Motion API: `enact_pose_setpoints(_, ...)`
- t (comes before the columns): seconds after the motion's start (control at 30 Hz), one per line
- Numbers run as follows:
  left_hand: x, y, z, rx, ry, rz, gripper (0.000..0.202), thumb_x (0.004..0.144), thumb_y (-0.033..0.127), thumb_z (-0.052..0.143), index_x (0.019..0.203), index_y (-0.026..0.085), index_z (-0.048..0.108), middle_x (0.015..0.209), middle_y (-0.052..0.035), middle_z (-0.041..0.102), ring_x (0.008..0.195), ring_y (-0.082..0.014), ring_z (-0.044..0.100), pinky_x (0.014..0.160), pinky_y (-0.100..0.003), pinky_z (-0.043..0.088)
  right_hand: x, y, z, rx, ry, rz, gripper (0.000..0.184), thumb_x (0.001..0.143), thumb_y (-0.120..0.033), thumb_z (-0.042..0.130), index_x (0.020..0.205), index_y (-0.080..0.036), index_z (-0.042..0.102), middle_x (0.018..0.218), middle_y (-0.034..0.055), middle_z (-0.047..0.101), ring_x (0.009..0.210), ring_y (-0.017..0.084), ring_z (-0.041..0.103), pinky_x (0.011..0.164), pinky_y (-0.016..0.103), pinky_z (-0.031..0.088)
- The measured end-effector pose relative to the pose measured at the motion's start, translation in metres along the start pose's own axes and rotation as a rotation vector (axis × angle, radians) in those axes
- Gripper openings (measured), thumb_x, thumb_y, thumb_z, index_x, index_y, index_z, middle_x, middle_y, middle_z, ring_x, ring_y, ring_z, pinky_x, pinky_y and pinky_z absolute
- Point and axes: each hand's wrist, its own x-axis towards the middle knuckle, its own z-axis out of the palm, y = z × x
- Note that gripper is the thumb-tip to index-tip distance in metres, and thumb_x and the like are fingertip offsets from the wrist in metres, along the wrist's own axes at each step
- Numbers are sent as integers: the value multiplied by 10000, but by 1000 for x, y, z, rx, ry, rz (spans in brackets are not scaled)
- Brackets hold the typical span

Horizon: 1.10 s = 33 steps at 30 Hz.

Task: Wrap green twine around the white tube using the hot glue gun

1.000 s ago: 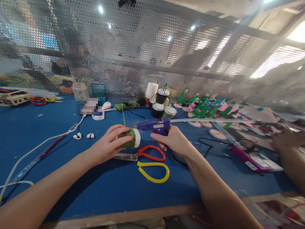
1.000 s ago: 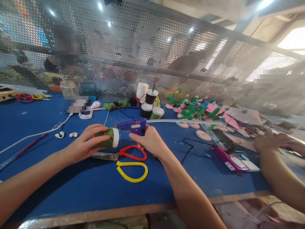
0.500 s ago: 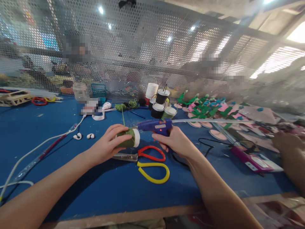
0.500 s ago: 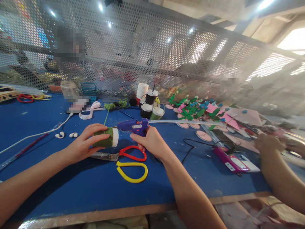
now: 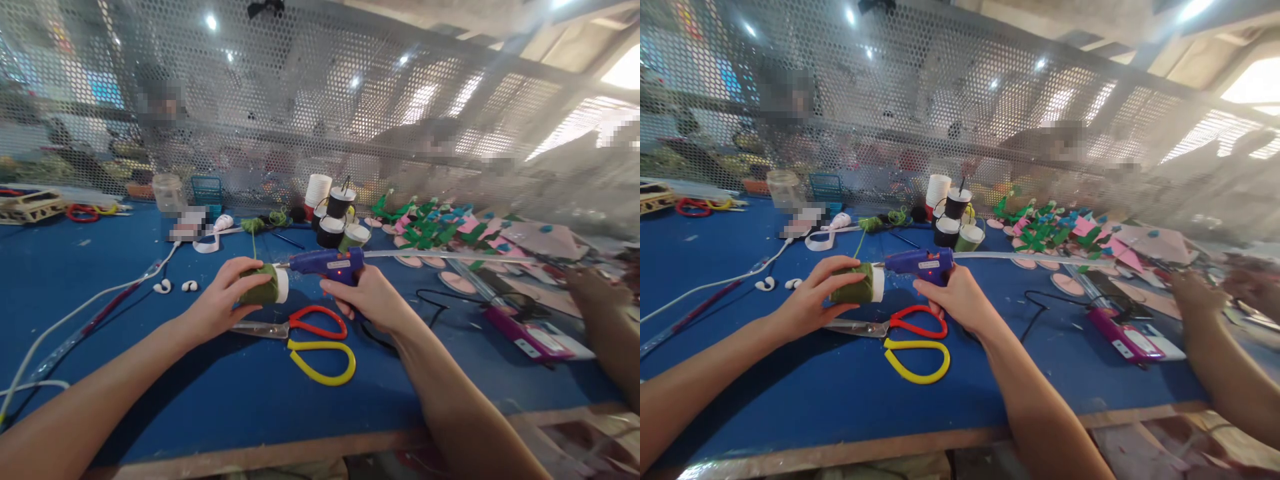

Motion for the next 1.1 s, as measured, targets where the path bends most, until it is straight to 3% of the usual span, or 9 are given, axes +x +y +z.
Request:
enact_pose_setpoints(0.4, -1, -3, 0, -61, 23, -142, 449, 768, 145, 622, 1168, 229, 436, 1155, -101, 475, 1101, -259, 478, 924, -484, 439, -3, -2, 0, -70, -37, -5, 315, 672, -359, 628, 483, -182, 450, 355, -56, 443, 319, 56, 381, 353, 195, 329)
enact_pose_setpoints(0.57, 0, -3, 0, -93, 40, -210, 444, 765, 158, 637, 1158, 220, 441, 1149, -99, 479, 1097, -248, 485, 933, -468, 438, -3, -5, -1, 42, -63, 7, 270, 631, -374, 664, 558, -171, 501, 365, -71, 436, 330, 57, 372, 368, 202, 329)
enact_pose_setpoints(0.77, -2, -3, 2, -59, 36, -229, 464, 755, 146, 642, 1164, 225, 439, 1149, -88, 479, 1095, -247, 487, 934, -476, 438, 15, 7, -5, 137, 123, 1, 328, 548, -432, 715, 628, -140, 587, 590, 6, 601, 530, 103, 512, 506, 228, 411)
enact_pose_setpoints(0.87, -2, -2, 3, -28, 44, -201, 498, 746, 138, 648, 1181, 234, 423, 1159, -87, 477, 1097, -254, 486, 938, -492, 434, 28, 17, -7, 130, 155, 26, 374, 555, -493, 689, 608, -135, 593, 608, 25, 610, 534, 101, 509, 483, 217, 401)
enact_pose_setpoints(0.97, -2, -1, 3, -11, 51, -136, 544, 749, 149, 649, 1219, 227, 387, 1161, -102, 480, 1097, -264, 484, 932, -503, 436, 39, 25, -6, 29, 177, 70, 358, 632, -495, 631, 587, -148, 554, 502, 0, 548, 435, 80, 461, 400, 195, 348)
enact_pose_setpoints(1.1, 1, 1, 2, -2, 45, -20, 534, 764, 142, 633, 1229, 191, 378, 1151, -133, 493, 1085, -272, 478, 915, -502, 444, 52, 35, -5, -345, 239, 158, 328, 744, -440, 544, 551, -190, 458, 447, -4, 527, 393, 107, 500, 379, 209, 349)
